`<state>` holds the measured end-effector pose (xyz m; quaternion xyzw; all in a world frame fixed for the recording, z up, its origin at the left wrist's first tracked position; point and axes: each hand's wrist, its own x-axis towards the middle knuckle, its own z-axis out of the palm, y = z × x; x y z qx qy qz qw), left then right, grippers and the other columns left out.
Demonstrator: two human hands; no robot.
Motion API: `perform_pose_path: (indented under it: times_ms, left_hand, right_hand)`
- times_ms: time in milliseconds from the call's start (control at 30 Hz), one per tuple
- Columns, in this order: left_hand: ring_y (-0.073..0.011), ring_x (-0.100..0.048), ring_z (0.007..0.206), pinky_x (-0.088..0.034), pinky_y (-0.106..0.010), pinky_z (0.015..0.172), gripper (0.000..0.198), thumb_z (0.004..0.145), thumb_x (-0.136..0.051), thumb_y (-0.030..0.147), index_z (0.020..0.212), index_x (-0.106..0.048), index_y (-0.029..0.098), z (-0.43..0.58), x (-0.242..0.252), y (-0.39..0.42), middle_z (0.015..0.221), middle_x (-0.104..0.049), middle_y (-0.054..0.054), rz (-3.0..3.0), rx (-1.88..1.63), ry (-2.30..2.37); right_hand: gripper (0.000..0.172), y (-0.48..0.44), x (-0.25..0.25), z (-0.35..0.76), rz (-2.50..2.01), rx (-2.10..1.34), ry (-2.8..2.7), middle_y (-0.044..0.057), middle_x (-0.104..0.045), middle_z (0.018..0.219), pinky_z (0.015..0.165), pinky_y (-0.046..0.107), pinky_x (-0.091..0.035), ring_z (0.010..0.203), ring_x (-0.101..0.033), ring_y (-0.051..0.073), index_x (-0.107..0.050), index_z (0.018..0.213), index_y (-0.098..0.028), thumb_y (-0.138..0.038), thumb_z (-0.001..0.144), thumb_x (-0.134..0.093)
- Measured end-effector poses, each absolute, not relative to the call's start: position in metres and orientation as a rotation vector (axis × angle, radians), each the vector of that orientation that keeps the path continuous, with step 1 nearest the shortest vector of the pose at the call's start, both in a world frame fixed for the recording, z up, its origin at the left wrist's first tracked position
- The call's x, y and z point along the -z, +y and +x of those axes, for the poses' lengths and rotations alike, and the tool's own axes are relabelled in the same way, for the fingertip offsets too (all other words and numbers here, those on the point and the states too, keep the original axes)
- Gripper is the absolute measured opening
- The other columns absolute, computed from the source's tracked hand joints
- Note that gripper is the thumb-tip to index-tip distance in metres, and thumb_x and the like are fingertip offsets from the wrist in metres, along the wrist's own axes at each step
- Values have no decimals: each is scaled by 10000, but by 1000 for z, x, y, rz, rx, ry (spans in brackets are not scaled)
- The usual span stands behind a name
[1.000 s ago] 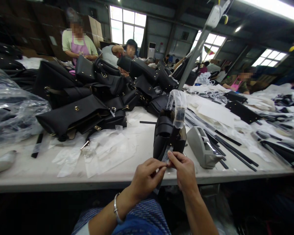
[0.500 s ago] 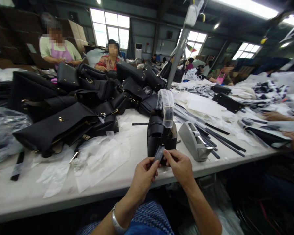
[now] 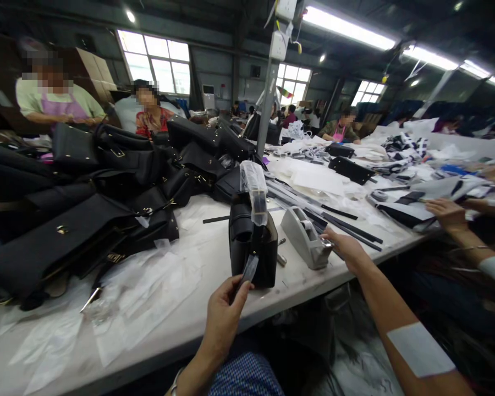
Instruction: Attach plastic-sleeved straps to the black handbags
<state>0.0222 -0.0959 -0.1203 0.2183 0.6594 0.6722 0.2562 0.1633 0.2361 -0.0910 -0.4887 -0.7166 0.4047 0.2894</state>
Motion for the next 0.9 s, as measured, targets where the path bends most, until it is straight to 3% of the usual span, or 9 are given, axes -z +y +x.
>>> perform_pose_path:
  times_ms: [167,267,367,567,733,833,900]
  left_hand:
    - [-202,-670,865,-490,-269,801,294,850,-656,438,940,-719,165,22,120,-99,880,-752,-55,571,-1818,1784]
    - [-202,-668,875,-487,-266,809,284,852,-657,429,931,-722,164,22,120,-99,889,-752,-55,570,-1820,1790]
    - [-211,-670,887,-489,-269,803,280,848,-663,423,935,-723,164,22,121,-100,892,-753,-57,568,-1816,1799]
    - [-206,-676,881,-491,-264,809,276,853,-659,425,930,-729,170,21,123,-102,889,-757,-53,591,-1805,1802]
    - [-206,-688,891,-499,-268,834,263,853,-665,408,935,-738,170,22,124,-101,887,-769,-58,582,-1848,1774]
    - [-209,-694,916,-504,-275,862,267,855,-665,393,970,-746,166,24,125,-100,925,-777,-69,598,-1874,1745]
    - [-213,-699,925,-511,-283,875,286,852,-671,384,1018,-744,163,24,125,-99,940,-781,-73,602,-1882,1739]
  right_hand:
    - [503,222,81,174,-1181,-1350,-1655,127,-726,1136,802,304,-550,1112,-642,267,-756,822,-164,-647,705,-680]
    - [492,211,77,185,-1149,-1406,-1541,99,-735,1080,810,285,-556,1095,-642,249,-757,874,-177,-603,630,-780]
    - [470,200,85,196,-1167,-1442,-1471,82,-738,975,775,270,-563,996,-661,228,-755,807,-167,-540,540,-858]
    - [460,191,115,202,-1241,-1475,-1365,56,-700,769,613,231,-553,708,-644,152,-733,745,-145,-468,465,-904]
    - [458,181,132,198,-1275,-1466,-1305,26,-639,632,483,221,-495,543,-549,113,-671,643,-153,-459,405,-915]
    - [483,145,130,189,-1223,-1524,-1349,19,-651,662,512,214,-491,562,-542,108,-692,715,-154,-484,437,-910]
    - [455,109,120,177,-1127,-1614,-1440,31,-683,738,580,214,-504,618,-570,114,-719,807,-153,-476,537,-890]
